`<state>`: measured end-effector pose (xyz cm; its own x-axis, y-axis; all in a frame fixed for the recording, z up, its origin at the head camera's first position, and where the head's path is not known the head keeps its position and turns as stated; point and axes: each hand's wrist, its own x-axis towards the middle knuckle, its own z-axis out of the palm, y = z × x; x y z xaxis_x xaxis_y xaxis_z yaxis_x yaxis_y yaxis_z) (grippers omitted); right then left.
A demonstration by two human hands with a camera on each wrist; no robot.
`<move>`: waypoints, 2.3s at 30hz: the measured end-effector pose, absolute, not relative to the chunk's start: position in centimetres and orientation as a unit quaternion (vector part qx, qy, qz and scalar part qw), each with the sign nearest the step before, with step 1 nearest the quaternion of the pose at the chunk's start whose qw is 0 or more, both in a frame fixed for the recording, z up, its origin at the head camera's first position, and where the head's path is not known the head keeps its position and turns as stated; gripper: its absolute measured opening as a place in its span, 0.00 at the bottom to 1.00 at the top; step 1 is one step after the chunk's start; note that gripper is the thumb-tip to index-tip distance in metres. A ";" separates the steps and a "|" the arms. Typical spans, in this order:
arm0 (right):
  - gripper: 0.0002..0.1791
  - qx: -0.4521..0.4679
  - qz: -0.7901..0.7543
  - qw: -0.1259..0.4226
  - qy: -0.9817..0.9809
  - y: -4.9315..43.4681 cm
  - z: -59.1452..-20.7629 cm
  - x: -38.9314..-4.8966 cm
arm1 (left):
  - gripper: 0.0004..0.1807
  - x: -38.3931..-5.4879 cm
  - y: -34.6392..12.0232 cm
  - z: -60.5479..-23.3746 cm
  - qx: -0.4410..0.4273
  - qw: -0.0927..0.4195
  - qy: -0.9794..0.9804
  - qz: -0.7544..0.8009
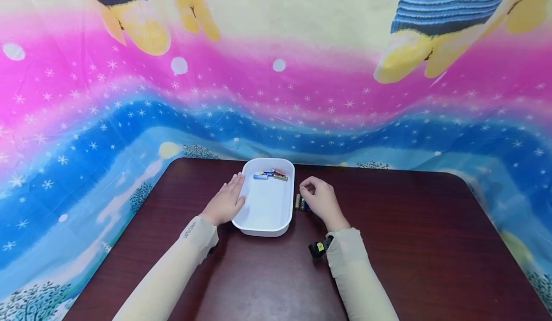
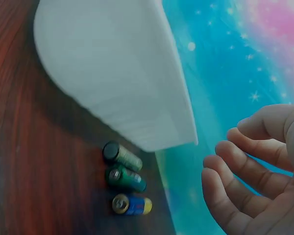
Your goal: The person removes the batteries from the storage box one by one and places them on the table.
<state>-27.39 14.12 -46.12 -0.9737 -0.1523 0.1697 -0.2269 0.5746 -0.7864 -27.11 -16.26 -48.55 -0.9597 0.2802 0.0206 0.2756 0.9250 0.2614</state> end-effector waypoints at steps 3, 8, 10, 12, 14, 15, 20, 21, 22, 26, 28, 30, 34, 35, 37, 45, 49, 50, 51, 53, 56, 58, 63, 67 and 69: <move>0.09 0.114 0.451 0.040 -0.885 13.5 -45.6 -27.6 | 0.36 -27.1 -16.2 -48.5 0.141 0.008 0.981 0.134; 0.09 0.118 0.459 0.038 -0.880 12.3 -44.6 -28.0 | 0.36 -27.1 -16.2 -48.5 0.141 0.008 0.981 0.136; 0.10 0.118 0.466 0.032 -0.876 11.8 -44.3 -28.1 | 0.36 -27.1 -16.2 -48.6 0.141 0.006 0.981 0.134; 0.10 0.115 0.472 0.024 -0.873 11.5 -44.0 -28.2 | 0.36 -27.1 -16.2 -48.7 0.141 0.005 0.981 0.135; 0.10 0.109 0.480 0.017 -0.870 11.2 -43.8 -28.4 | 0.36 -27.2 -16.2 -48.8 0.142 0.002 0.980 0.136; 0.10 0.107 0.481 0.015 -0.870 11.0 -43.7 -28.5 | 0.36 -27.2 -16.2 -48.8 0.142 0.001 0.980 0.137; 0.11 0.091 0.490 0.005 -0.867 10.5 -43.2 -29.1 | 0.36 -27.1 -16.2 -48.7 0.141 0.002 0.980 0.138; 0.11 0.089 0.492 0.003 -0.866 10.4 -43.2 -29.2 | 0.36 -27.1 -16.2 -48.6 0.140 0.003 0.980 0.139; 0.11 0.086 0.496 0.001 -0.864 10.3 -43.1 -29.3 | 0.36 -27.1 -16.2 -48.6 0.140 0.004 0.980 0.139; 0.11 0.081 0.506 0.000 -0.859 9.7 -42.8 -29.7 | 0.36 -27.0 -16.2 -48.5 0.140 0.008 0.980 0.140; 0.11 0.081 0.507 0.001 -0.858 9.5 -42.6 -29.9 | 0.35 -27.0 -16.2 -48.5 0.140 0.008 0.980 0.140; 0.11 0.082 0.508 -0.001 -0.858 9.2 -42.6 -30.1 | 0.35 -27.0 -16.2 -48.5 0.141 0.006 0.980 0.141; 0.11 0.083 0.512 -0.001 -0.855 8.7 -42.6 -30.6 | 0.35 -27.0 -16.2 -48.6 0.142 -0.001 0.979 0.143; 0.11 0.082 0.513 -0.002 -0.855 8.6 -42.7 -30.7 | 0.35 -27.0 -16.2 -48.7 0.141 0.000 0.979 0.144; 0.12 0.084 0.510 -0.003 -0.856 8.3 -42.8 -30.9 | 0.35 -27.0 -16.2 -48.8 0.139 0.001 0.979 0.146; 0.11 0.081 0.514 0.000 -0.854 7.2 -42.6 -31.3 | 0.35 -26.9 -16.2 -48.9 0.140 0.006 0.980 0.144; 0.12 0.077 0.519 0.003 -0.851 6.6 -42.5 -31.7 | 0.35 -27.0 -16.3 -48.8 0.142 0.005 0.980 0.139; 0.12 0.076 0.518 0.005 -0.852 6.5 -42.5 -31.9 | 0.35 -27.1 -16.3 -48.8 0.142 0.005 0.980 0.138; 0.12 0.073 0.518 0.006 -0.852 6.3 -42.5 -32.1 | 0.35 -27.1 -16.3 -48.7 0.143 0.004 0.980 0.138; 0.12 0.067 0.519 0.006 -0.852 5.9 -42.7 -32.4 | 0.35 -27.2 -16.3 -48.7 0.141 0.004 0.980 0.139; 0.13 0.058 0.518 0.007 -0.853 5.4 -42.9 -32.8 | 0.35 -27.1 -16.3 -48.6 0.141 0.003 0.980 0.140; 0.13 0.052 0.516 0.006 -0.855 5.1 -43.2 -33.0 | 0.35 -27.1 -16.3 -48.6 0.140 0.003 0.980 0.143; 0.13 0.038 0.498 0.004 -0.866 4.5 -44.0 -33.4 | 0.35 -27.2 -16.4 -48.8 0.142 0.003 0.979 0.144; 0.15 0.024 0.492 -0.010 -0.870 4.1 -44.6 -33.6 | 0.35 -27.2 -16.4 -48.8 0.142 0.004 0.980 0.142; 0.16 0.019 0.496 -0.017 -0.868 3.9 -44.8 -33.7 | 0.35 -27.2 -16.4 -48.8 0.143 0.001 0.979 0.143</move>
<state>-33.67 3.91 -44.78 -0.9987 -0.0496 -0.0112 -0.0156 0.5081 -0.8612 -27.17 -16.40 -48.76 -0.9588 0.2815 0.0382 0.2806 0.9180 0.2803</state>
